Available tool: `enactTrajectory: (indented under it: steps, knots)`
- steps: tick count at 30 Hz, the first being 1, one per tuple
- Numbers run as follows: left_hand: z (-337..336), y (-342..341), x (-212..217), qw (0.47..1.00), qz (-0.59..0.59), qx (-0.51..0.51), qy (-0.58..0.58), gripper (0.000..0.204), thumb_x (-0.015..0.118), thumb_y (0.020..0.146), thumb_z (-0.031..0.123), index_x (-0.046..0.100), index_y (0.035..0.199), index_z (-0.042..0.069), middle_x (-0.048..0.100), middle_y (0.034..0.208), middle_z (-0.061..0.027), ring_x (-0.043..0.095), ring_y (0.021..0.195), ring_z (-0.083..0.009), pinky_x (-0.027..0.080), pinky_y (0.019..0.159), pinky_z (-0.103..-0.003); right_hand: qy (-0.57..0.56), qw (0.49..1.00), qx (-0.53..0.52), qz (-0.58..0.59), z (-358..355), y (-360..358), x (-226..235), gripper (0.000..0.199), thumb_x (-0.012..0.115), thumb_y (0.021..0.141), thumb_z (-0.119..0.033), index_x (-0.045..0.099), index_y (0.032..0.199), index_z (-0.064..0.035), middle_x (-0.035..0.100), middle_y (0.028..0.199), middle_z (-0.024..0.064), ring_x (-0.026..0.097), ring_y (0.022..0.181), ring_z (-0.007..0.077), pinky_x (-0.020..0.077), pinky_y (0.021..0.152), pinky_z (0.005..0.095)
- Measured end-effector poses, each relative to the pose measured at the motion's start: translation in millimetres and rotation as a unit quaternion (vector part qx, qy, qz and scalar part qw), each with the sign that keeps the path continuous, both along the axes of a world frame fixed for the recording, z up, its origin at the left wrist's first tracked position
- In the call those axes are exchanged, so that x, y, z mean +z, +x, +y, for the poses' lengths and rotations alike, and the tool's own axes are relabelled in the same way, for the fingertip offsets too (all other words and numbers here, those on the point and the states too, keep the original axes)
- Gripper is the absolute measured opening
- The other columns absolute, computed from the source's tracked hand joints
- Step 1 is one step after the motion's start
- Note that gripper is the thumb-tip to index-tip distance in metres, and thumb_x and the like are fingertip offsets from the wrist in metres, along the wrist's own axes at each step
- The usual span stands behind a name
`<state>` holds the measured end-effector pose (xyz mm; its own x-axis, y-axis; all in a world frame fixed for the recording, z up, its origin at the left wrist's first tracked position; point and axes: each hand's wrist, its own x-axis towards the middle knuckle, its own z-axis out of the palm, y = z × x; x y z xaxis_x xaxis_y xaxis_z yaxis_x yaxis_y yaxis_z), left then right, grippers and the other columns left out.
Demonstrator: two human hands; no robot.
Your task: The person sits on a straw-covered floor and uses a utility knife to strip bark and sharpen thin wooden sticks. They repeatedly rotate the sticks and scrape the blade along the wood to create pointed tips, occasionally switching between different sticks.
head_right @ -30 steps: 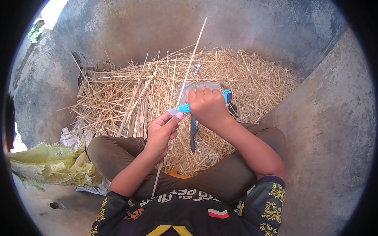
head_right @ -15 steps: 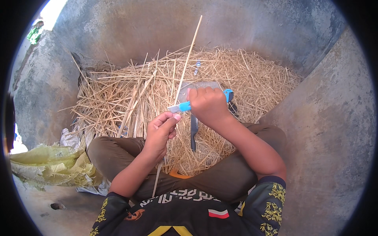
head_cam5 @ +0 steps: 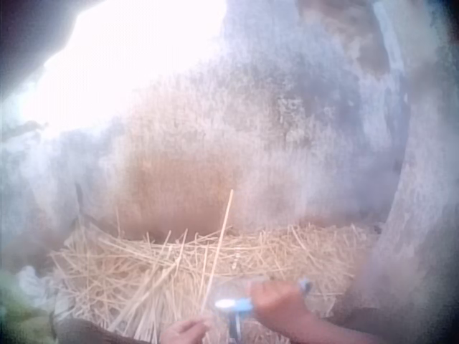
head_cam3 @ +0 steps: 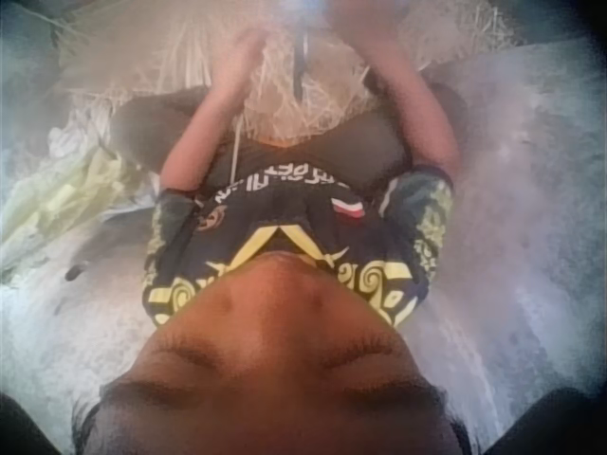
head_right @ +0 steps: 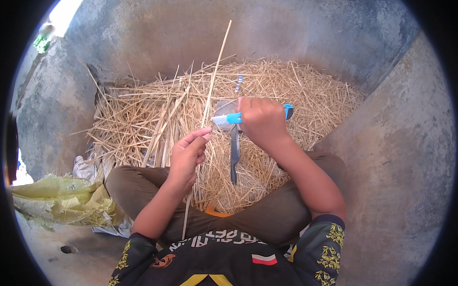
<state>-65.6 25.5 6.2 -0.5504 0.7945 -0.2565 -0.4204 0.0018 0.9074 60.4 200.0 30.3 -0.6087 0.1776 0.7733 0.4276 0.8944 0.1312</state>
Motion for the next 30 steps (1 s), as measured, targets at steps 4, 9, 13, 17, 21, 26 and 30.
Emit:
enactTrajectory:
  steps: [4,9,13,17,21,26,30]
  knots:
    - [0.9,-7.0,-4.1,0.999,-0.025,0.000,0.021,0.026,0.063,0.092,0.006,0.066,0.118,0.000,0.048,0.072,0.0076,0.039,0.060,-0.0006,0.030,0.048,-0.016,-0.004,1.000,0.004,-0.005,-1.8,-0.2,-0.2,0.028,0.068,0.086,-0.014,0.053,0.063,-0.0090,0.056,0.055,0.0068,0.058,0.047,0.0239,0.0447,0.045,0.0365]
    - [0.2,1.2,-4.3,0.998,0.003,-0.017,0.058,0.027,0.059,0.096,0.009,0.058,0.123,0.005,0.049,0.080,0.0054,0.036,0.059,-0.0008,0.028,0.046,-0.017,-0.082,0.996,0.019,-0.006,-1.0,0.1,-4.8,0.028,0.065,0.090,-0.019,0.056,0.067,-0.0075,0.059,0.058,0.0086,0.059,0.049,0.0263,0.0456,0.045,0.0376]
    - [-2.3,14.0,6.6,0.997,-0.045,-0.040,0.051,0.025,0.057,0.100,0.014,0.054,0.124,0.007,0.049,0.083,0.0032,0.034,0.057,-0.0013,0.027,0.045,-0.017,-0.145,0.989,0.023,-0.021,-1.0,-3.1,-14.4,0.030,0.062,0.094,-0.023,0.057,0.069,-0.0066,0.060,0.060,0.0109,0.060,0.049,0.0288,0.0465,0.046,0.0388]
    - [-5.2,11.7,2.3,0.988,-0.112,-0.100,0.036,0.023,0.056,0.102,0.016,0.056,0.121,0.004,0.048,0.081,0.0027,0.033,0.055,-0.0019,0.027,0.045,-0.017,-0.157,0.986,0.017,-0.060,-4.0,-8.4,-27.1,0.032,0.059,0.096,-0.025,0.059,0.069,-0.0071,0.060,0.057,0.0124,0.060,0.047,0.0305,0.0464,0.044,0.0406]
    - [-3.1,8.8,-1.4,0.988,-0.120,-0.089,0.030,0.018,0.054,0.103,0.018,0.057,0.112,0.003,0.046,0.080,0.0029,0.033,0.054,-0.0021,0.028,0.045,-0.017,-0.184,0.980,0.018,-0.073,-16.3,-12.3,-26.6,0.039,0.057,0.098,-0.027,0.059,0.064,-0.0071,0.058,0.049,0.0131,0.061,0.043,0.0304,0.0479,0.042,0.0399]
    - [-3.2,21.2,4.6,0.996,-0.048,-0.068,0.023,0.012,0.052,0.105,0.020,0.052,0.104,0.008,0.043,0.075,0.0049,0.032,0.054,-0.0011,0.025,0.045,-0.018,-0.184,0.979,0.038,-0.078,-25.0,-12.1,-28.6,0.035,0.057,0.096,-0.023,0.058,0.065,-0.0064,0.058,0.051,0.0130,0.059,0.042,0.0312,0.0477,0.041,0.0413]
    - [-4.3,27.5,-7.7,0.996,0.041,-0.047,0.057,0.011,0.049,0.106,0.023,0.049,0.103,0.012,0.040,0.071,0.0070,0.030,0.052,-0.0007,0.021,0.044,-0.019,-0.154,0.985,0.061,-0.039,-21.6,-22.9,-35.8,0.033,0.058,0.095,-0.020,0.057,0.065,-0.0061,0.057,0.051,0.0127,0.059,0.041,0.0294,0.0472,0.040,0.0398]
